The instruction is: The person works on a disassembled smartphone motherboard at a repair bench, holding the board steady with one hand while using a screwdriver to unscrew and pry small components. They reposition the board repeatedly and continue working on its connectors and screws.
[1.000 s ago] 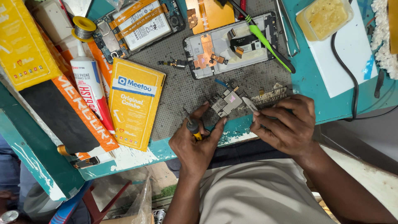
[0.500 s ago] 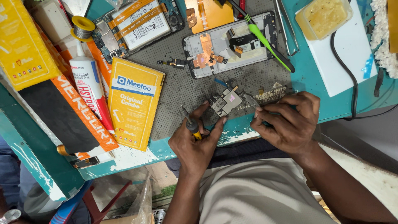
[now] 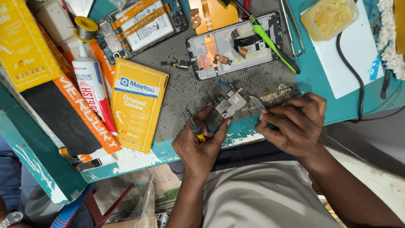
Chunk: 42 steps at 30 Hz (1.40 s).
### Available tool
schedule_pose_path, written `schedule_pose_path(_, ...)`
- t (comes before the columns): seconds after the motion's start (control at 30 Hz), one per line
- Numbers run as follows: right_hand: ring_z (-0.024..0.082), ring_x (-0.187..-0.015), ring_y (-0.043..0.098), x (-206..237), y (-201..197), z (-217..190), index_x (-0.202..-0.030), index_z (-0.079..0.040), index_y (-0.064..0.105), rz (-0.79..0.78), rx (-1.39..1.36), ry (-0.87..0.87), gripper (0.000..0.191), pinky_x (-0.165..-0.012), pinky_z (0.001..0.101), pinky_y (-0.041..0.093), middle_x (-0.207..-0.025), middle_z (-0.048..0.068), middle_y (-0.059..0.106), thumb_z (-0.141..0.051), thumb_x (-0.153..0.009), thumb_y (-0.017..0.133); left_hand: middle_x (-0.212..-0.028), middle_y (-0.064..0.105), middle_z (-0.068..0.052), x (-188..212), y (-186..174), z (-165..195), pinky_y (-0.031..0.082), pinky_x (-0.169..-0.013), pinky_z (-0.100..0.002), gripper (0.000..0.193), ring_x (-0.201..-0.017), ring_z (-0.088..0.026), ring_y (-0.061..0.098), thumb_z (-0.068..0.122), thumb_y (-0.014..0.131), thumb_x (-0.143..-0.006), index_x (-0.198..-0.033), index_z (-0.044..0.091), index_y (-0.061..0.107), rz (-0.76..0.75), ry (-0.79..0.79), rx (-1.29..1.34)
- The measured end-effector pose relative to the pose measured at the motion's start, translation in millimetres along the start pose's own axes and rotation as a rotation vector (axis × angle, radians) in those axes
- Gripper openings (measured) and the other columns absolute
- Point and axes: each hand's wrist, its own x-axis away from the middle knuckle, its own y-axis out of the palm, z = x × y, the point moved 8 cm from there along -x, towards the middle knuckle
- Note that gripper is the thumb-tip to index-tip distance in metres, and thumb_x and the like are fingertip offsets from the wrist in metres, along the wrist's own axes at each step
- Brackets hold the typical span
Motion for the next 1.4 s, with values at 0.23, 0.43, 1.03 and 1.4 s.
schedule_pose_path(0.23,0.022,-0.095,0.061,-1,-2,-1,-0.085,-0.016,0.078,0.012,-0.005,-0.019,0.014,-0.096,0.0444,0.04,-0.086,-0.004,0.073,-0.016,-0.083,0.091,-0.066,0.046,0.002,0,1,0,0.043,-0.055,-0.025,0.05,-0.056,-0.009,0.048,0.016,0.096,-0.075,-0.119,0.008,0.074,0.0,-0.004,0.004)
schedule_pose_path(0.43,0.022,-0.096,0.06,0,3,-2,-0.082,-0.018,0.077,-0.053,0.044,-0.041,0.016,-0.096,0.0451,0.041,-0.087,-0.007,0.072,-0.025,-0.083,0.091,-0.065,0.046,0.002,-1,1,1,0.043,-0.054,-0.025,0.051,-0.056,-0.008,0.048,0.017,0.097,-0.074,-0.119,0.009,0.075,0.003,0.007,-0.012)
schedule_pose_path(1.03,0.022,-0.093,0.057,-1,1,-10,-0.092,-0.016,0.082,-0.052,0.013,-0.155,0.021,-0.094,0.0443,0.044,-0.093,-0.005,0.072,-0.034,-0.084,0.089,-0.066,0.047,0.002,-1,1,0,0.042,-0.055,-0.025,0.05,-0.057,-0.008,0.048,0.016,0.096,-0.075,-0.119,0.009,0.074,0.004,0.002,0.007)
schedule_pose_path(1.4,0.019,-0.092,0.06,-3,3,-7,-0.088,-0.016,0.08,-0.028,-0.009,-0.054,0.011,-0.094,0.0438,0.044,-0.089,-0.006,0.073,-0.015,-0.084,0.089,-0.066,0.047,0.002,1,0,-1,0.043,-0.055,-0.025,0.051,-0.056,-0.009,0.048,0.018,0.097,-0.075,-0.119,0.009,0.074,0.004,0.003,-0.004)
